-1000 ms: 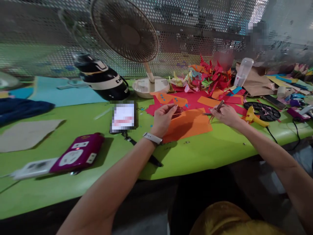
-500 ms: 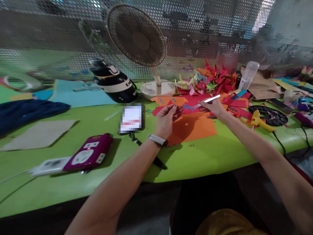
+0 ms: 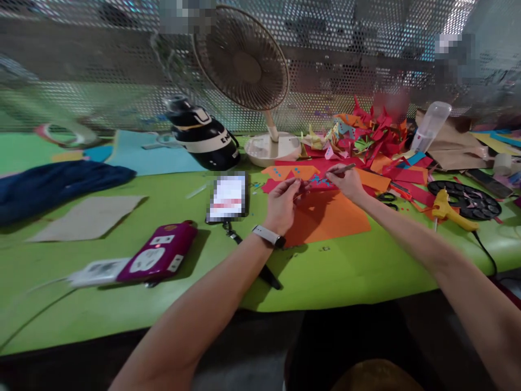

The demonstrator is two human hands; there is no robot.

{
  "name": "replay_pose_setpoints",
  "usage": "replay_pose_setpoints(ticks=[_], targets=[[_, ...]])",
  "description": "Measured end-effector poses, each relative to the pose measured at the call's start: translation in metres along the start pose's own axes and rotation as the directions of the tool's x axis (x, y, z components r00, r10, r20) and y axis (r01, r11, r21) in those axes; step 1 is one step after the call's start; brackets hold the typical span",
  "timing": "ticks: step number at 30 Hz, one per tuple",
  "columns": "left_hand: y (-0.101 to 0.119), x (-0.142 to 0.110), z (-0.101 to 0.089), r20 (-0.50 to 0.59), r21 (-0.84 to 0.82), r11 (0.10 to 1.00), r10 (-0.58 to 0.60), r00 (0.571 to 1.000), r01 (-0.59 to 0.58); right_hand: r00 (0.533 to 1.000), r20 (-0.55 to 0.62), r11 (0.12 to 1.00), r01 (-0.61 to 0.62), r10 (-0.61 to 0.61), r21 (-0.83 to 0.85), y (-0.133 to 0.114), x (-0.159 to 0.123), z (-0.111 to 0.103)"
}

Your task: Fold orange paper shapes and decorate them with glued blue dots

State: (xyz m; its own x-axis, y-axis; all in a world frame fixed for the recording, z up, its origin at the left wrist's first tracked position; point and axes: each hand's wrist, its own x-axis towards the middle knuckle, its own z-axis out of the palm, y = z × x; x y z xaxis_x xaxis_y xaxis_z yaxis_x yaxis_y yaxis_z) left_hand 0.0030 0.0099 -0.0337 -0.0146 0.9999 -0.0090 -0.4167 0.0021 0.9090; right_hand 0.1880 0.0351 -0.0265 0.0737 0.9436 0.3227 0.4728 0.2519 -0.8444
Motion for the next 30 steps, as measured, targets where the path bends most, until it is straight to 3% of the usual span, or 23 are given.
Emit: replay_pose_setpoints(ticks=[30], targets=[[0.0035,-0.0042,0.0013,0.005,-0.007,0.999,-0.035,0.999,0.035,0.987,0.056,0.956,0.159,-0.150,-0.245,0.0069,-0.0025,0.0106]])
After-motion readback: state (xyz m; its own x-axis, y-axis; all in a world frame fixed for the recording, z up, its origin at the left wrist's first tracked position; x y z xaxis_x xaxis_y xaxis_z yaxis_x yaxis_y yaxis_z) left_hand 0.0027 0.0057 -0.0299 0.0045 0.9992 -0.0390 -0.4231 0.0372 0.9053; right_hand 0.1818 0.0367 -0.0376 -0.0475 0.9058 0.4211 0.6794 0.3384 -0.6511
